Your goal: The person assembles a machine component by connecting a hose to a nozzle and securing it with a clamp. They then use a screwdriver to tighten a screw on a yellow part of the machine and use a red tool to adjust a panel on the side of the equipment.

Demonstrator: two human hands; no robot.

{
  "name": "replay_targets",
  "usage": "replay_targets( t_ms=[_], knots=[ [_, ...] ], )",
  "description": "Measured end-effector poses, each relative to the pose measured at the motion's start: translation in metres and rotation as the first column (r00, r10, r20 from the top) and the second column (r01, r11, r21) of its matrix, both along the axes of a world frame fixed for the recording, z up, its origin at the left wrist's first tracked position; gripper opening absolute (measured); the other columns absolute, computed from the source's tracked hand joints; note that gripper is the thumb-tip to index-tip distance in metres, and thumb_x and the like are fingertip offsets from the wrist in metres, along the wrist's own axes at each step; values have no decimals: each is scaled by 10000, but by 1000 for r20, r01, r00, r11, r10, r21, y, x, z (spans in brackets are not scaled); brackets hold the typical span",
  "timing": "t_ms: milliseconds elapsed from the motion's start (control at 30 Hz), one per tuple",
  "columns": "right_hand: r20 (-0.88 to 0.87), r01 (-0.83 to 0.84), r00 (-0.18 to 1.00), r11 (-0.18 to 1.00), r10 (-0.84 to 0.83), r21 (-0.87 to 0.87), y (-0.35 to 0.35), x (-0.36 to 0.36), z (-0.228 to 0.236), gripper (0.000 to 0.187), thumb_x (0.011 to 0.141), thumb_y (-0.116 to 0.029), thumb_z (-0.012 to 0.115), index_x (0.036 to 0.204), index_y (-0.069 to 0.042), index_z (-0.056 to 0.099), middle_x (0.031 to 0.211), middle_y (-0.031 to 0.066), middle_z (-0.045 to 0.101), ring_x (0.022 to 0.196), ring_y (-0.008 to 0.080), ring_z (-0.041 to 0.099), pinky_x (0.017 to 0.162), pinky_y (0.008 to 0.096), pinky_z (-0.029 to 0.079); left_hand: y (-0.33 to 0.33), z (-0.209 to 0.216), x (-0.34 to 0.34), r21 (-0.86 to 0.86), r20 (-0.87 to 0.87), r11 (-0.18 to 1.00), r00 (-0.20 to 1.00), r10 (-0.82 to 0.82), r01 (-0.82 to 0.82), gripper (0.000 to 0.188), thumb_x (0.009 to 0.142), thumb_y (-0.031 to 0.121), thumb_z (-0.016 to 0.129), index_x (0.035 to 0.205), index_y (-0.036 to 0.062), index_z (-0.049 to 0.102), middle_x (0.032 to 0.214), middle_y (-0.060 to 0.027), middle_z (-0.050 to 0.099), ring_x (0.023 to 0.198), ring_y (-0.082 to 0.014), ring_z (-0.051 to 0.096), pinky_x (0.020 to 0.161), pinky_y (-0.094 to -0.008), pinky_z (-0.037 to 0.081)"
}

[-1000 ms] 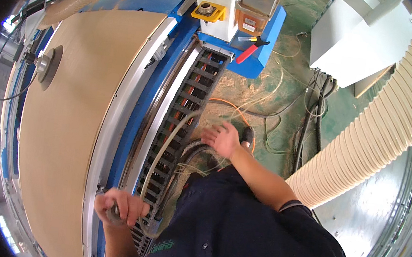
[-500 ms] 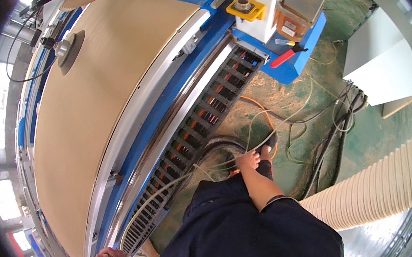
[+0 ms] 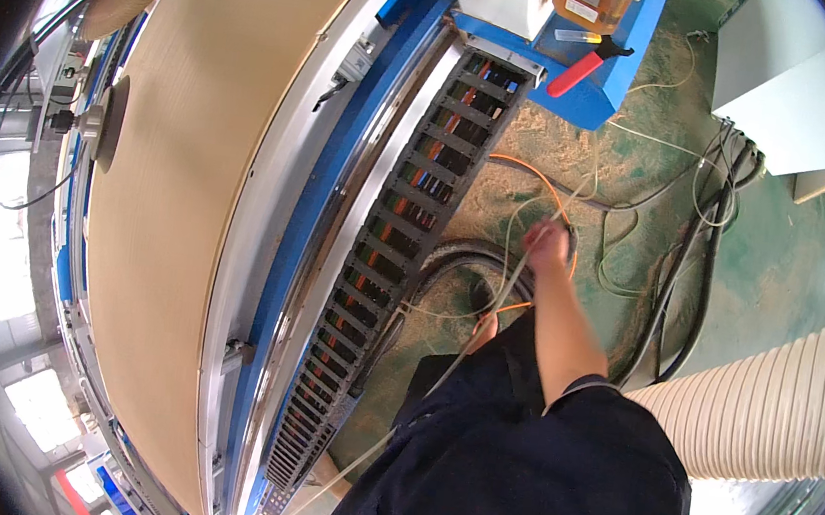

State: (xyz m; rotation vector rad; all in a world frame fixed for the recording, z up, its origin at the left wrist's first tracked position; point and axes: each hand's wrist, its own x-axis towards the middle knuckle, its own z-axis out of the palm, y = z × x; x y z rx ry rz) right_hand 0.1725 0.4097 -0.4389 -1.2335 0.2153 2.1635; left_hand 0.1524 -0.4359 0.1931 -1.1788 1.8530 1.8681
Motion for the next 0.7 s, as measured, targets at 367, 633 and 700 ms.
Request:
replay_targets(
  t_ms=[367, 633, 700],
  knots=[
    [386, 48, 900, 924, -205, 380, 30, 27, 210, 147, 973, -223, 502, 965, -80, 537, 525, -13, 368, 362, 109, 286, 343, 285, 199, 42, -130, -114, -358, -52, 824, 871, -488, 440, 222, 871, 53, 612, 1076, 17, 534, 988, -101, 571, 881, -195, 576, 765, -335, 562],
    [272, -306, 948, 721, 167, 622, -127, 32, 384, 171, 1031, -240, 476, 967, -82, 467, 624, 8, 472, 462, 74, 408, 392, 209, 296, 461, -220, -181, 461, -452, 400, 598, -662, 792, 315, 856, 345, 503, 651, 115, 434, 566, -37, 436, 445, -196, 426, 1068, -627, 332],
    [300, -379, 925, 586, 232, 717, -157, 46, 399, 155, 1040, -220, 451, 1011, -68, 460, 681, 38, 529, 492, 90, 465, 440, 217, 372, 560, -238, -165, 734, -390, 206, 649, -653, 647, 274, 831, 311, 482, 651, 106, 454, 589, -30, 464, 509, -193, 464, 1059, -689, 286]
  ],
)
